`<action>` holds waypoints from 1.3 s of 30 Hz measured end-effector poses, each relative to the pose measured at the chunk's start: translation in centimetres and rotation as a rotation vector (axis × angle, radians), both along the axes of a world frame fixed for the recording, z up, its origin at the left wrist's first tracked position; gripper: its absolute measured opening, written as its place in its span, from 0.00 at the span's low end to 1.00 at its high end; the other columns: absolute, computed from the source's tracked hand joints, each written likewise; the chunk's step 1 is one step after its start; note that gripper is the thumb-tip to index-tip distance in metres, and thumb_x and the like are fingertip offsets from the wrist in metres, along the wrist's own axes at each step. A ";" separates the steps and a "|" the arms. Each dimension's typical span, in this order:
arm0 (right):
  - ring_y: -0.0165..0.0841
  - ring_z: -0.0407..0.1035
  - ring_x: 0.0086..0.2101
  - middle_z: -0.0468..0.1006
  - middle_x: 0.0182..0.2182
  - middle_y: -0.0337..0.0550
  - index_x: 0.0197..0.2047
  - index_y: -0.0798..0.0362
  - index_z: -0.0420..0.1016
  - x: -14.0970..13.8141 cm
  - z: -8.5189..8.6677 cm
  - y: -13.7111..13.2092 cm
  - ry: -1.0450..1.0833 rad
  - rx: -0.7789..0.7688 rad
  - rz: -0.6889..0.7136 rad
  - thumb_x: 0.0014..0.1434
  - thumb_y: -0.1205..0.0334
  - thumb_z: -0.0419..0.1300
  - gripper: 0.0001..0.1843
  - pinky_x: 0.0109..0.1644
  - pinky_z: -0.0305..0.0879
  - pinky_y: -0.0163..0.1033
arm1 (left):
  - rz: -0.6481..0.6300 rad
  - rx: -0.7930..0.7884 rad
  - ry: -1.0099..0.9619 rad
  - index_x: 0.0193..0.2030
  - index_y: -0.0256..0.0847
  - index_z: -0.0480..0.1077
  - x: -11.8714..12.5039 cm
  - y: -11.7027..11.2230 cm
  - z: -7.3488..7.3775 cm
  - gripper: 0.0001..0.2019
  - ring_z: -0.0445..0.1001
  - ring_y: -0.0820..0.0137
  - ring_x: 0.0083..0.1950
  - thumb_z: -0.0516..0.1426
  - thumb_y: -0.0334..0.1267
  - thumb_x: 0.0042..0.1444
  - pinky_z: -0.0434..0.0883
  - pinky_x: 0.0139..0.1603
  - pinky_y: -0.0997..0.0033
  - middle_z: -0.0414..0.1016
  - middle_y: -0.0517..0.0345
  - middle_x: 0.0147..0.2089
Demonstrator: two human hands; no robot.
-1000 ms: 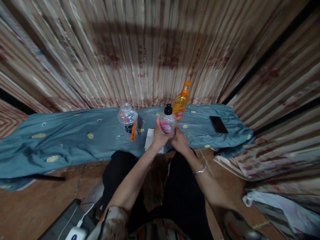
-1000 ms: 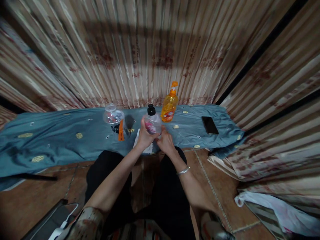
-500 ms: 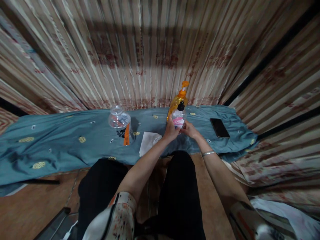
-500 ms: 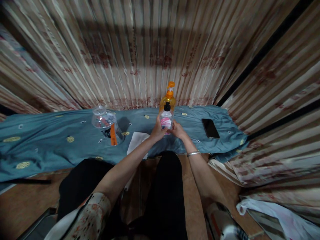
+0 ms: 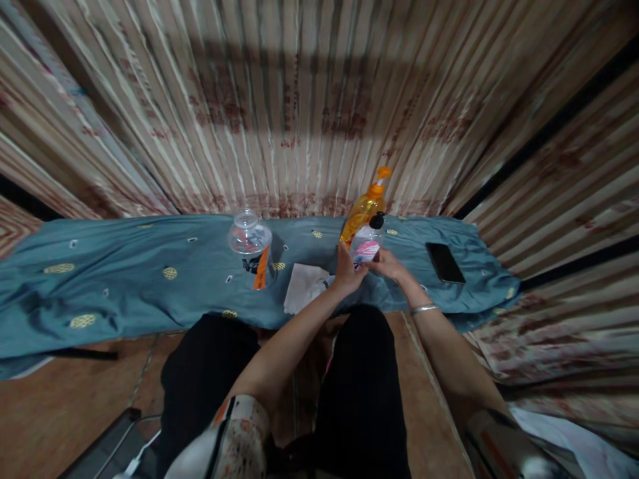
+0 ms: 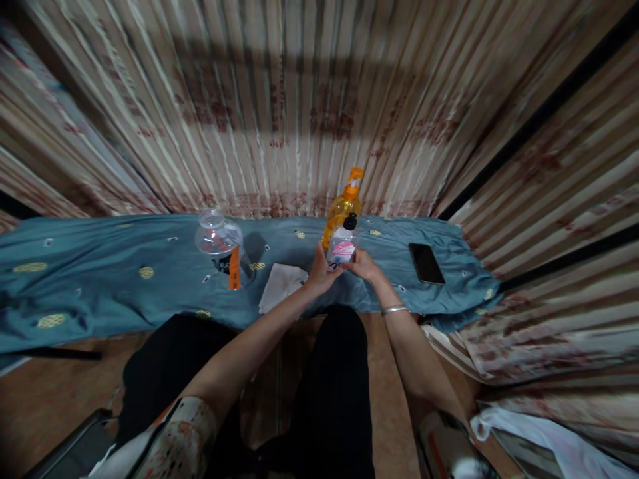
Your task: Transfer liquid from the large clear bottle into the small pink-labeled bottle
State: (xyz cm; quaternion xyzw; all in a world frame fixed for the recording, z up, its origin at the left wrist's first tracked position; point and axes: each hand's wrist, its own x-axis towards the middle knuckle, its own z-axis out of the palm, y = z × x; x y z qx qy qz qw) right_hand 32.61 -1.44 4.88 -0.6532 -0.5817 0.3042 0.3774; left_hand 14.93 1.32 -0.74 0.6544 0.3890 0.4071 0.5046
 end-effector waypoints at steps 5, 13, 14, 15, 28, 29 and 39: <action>0.50 0.88 0.64 0.87 0.73 0.54 0.77 0.49 0.85 -0.3 -1.2 -2.6 -0.064 -0.032 -0.140 0.84 0.44 0.78 0.29 0.69 0.91 0.62 | -0.029 0.169 -0.008 0.96 0.53 0.60 -9.1 -4.1 1.5 0.53 0.62 0.40 1.02 0.75 0.43 0.68 0.65 1.01 0.25 0.64 0.37 1.00; 0.48 0.88 0.62 0.89 0.70 0.53 0.76 0.49 0.85 -4.6 -4.8 -8.4 -0.230 -0.010 -0.189 0.84 0.45 0.78 0.27 0.67 0.92 0.60 | 0.337 0.409 0.066 0.83 0.55 0.76 -24.3 -7.7 5.8 0.34 0.90 0.49 0.76 0.74 0.51 0.74 0.90 0.81 0.41 0.87 0.44 0.78; 0.48 0.88 0.62 0.89 0.70 0.53 0.76 0.49 0.85 -5.5 -5.0 -8.3 -0.250 -0.009 -0.159 0.84 0.45 0.78 0.27 0.67 0.92 0.60 | 0.408 0.421 0.056 0.85 0.54 0.74 -25.3 -7.6 5.8 0.37 0.89 0.48 0.79 0.75 0.53 0.74 0.89 0.83 0.41 0.86 0.43 0.79; 0.48 0.88 0.62 0.89 0.70 0.53 0.76 0.49 0.85 -6.4 -5.2 -7.9 -0.269 -0.003 -0.129 0.84 0.45 0.78 0.27 0.67 0.92 0.60 | 0.479 0.429 0.052 0.88 0.54 0.70 -26.1 -7.5 5.7 0.43 0.86 0.46 0.83 0.78 0.55 0.72 0.86 0.86 0.40 0.84 0.40 0.82; 0.49 0.87 0.65 0.88 0.73 0.54 0.76 0.48 0.86 -11.2 -3.1 -5.3 -0.405 -0.031 -0.021 0.84 0.45 0.78 0.26 0.70 0.91 0.61 | 0.597 0.181 -0.038 1.00 0.48 0.45 -24.3 0.8 3.2 0.84 0.59 0.33 1.03 0.89 0.37 0.43 0.63 1.02 0.30 0.57 0.24 1.01; 0.49 0.88 0.64 0.88 0.73 0.53 0.76 0.47 0.86 -11.2 -2.8 -5.5 -0.403 -0.024 -0.029 0.84 0.45 0.78 0.26 0.69 0.91 0.61 | 0.586 0.170 -0.053 0.99 0.49 0.46 -24.1 1.1 3.0 0.82 0.65 0.35 1.01 0.88 0.35 0.45 0.67 1.01 0.29 0.61 0.26 0.99; 0.44 0.90 0.53 0.93 0.60 0.49 0.73 0.50 0.86 -14.3 6.3 -1.6 -0.324 0.233 0.117 0.83 0.45 0.79 0.26 0.61 0.93 0.56 | 0.513 0.314 0.120 0.86 0.48 0.69 -23.9 1.4 1.7 0.55 0.83 0.39 0.88 0.83 0.36 0.53 0.79 0.92 0.34 0.83 0.36 0.85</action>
